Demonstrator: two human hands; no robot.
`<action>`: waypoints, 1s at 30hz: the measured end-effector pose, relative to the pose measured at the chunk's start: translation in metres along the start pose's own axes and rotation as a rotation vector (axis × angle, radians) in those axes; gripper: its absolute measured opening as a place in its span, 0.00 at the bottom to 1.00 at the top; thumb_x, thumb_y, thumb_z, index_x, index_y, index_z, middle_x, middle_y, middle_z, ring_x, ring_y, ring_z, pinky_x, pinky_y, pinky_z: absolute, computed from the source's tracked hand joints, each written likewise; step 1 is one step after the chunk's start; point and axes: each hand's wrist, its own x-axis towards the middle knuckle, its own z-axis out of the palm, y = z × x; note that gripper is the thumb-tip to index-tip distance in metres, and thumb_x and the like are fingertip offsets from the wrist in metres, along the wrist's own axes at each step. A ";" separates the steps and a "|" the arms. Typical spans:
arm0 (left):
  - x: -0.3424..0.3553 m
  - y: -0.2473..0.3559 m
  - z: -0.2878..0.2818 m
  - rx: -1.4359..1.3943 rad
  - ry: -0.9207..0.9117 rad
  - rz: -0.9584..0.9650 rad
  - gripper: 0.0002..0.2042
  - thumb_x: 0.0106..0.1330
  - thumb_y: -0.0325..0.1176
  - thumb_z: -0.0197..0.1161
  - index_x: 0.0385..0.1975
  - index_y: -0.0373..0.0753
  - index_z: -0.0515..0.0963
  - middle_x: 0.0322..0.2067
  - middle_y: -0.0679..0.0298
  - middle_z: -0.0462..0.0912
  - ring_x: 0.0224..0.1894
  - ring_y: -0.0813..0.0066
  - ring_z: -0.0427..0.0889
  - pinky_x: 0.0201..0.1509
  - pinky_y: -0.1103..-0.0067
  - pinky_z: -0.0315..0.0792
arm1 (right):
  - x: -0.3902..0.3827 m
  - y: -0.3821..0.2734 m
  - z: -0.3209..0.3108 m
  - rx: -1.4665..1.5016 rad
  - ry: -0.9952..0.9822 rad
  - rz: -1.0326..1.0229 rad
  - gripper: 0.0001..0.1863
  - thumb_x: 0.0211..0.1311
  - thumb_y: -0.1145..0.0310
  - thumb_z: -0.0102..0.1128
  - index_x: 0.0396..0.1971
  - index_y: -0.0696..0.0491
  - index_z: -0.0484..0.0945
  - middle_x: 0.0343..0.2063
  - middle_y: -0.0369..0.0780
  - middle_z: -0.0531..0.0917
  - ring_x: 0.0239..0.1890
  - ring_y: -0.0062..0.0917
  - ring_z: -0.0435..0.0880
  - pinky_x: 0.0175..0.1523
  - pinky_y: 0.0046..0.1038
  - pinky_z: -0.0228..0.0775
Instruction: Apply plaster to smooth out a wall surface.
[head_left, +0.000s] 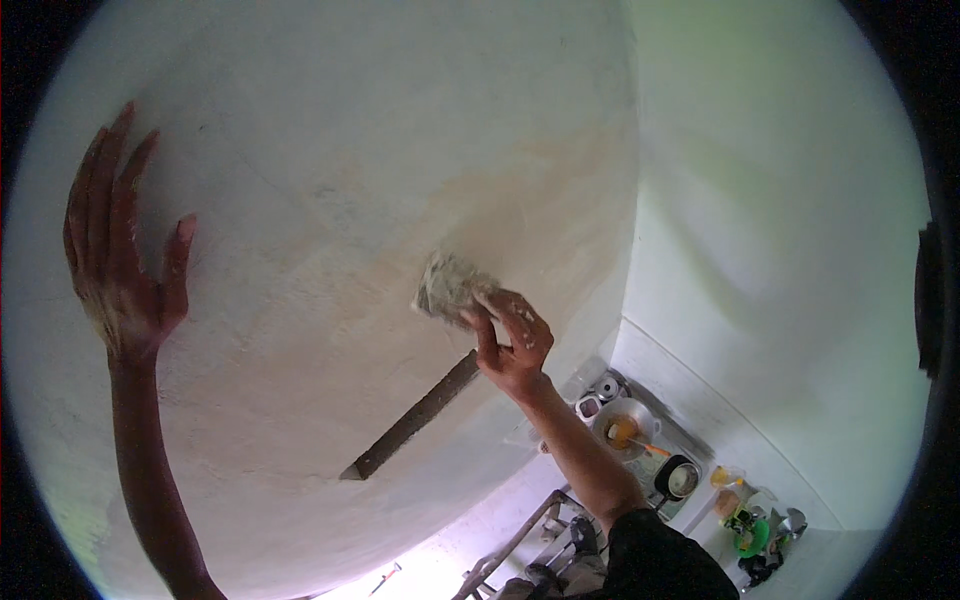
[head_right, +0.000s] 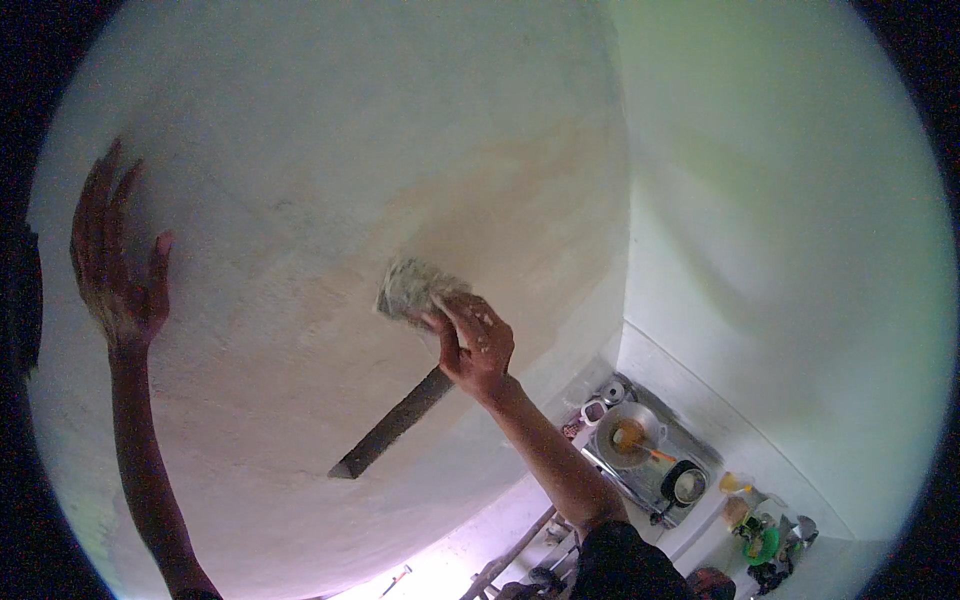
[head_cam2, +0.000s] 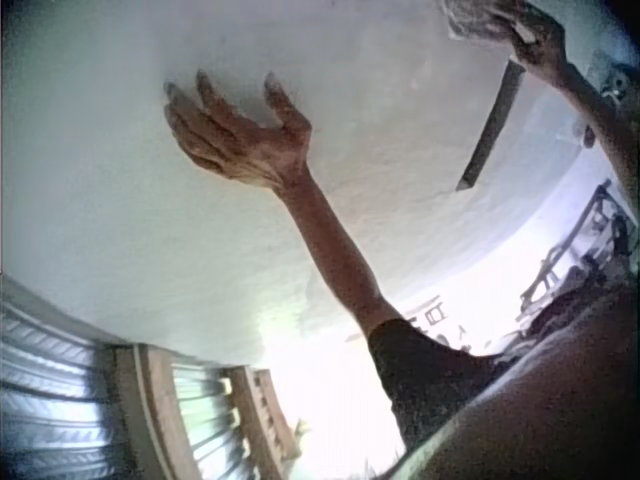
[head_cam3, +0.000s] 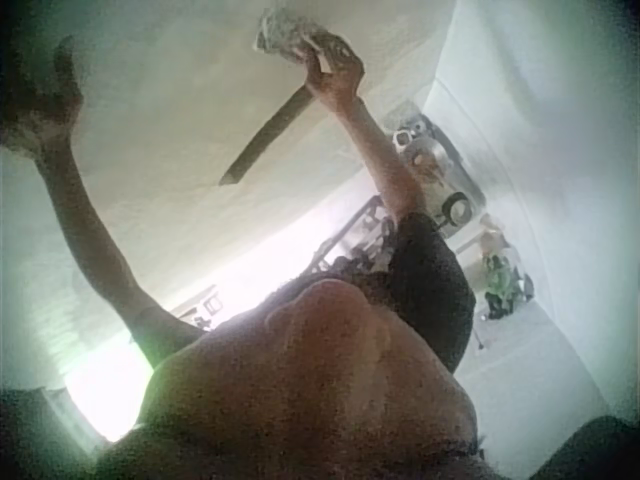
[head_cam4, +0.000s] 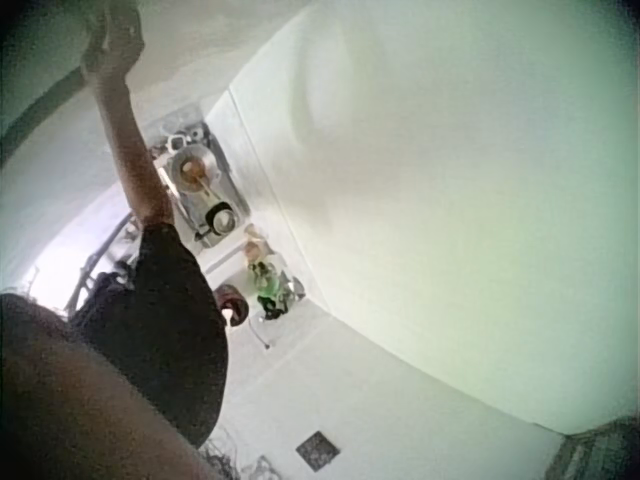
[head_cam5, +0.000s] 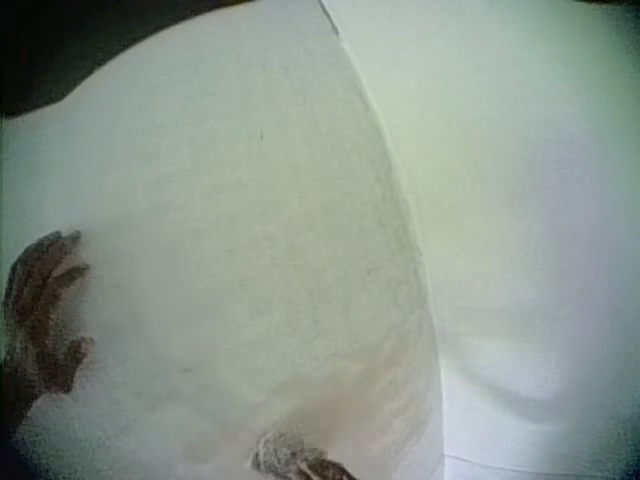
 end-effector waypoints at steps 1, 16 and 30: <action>0.001 -0.001 -0.001 0.003 0.000 0.003 0.27 0.75 0.52 0.52 0.67 0.43 0.70 0.70 0.58 0.68 0.73 0.54 0.64 0.75 0.60 0.56 | -0.001 -0.004 0.000 0.152 -0.021 -0.008 0.11 0.62 0.75 0.68 0.45 0.55 0.84 0.39 0.45 0.87 0.39 0.39 0.88 0.45 0.35 0.80; 0.009 0.008 0.001 -0.062 0.039 -0.050 0.27 0.72 0.54 0.55 0.66 0.47 0.72 0.70 0.65 0.69 0.74 0.61 0.64 0.76 0.60 0.58 | 0.063 0.052 -0.012 0.278 0.307 0.471 0.11 0.67 0.73 0.66 0.47 0.61 0.83 0.38 0.40 0.88 0.41 0.19 0.84 0.48 0.24 0.76; 0.003 0.008 -0.003 -0.095 0.018 -0.098 0.27 0.71 0.53 0.58 0.65 0.46 0.73 0.70 0.63 0.70 0.73 0.60 0.64 0.74 0.59 0.60 | 0.005 -0.061 0.028 0.075 0.064 0.016 0.15 0.60 0.76 0.70 0.46 0.57 0.81 0.36 0.46 0.85 0.35 0.38 0.86 0.38 0.34 0.77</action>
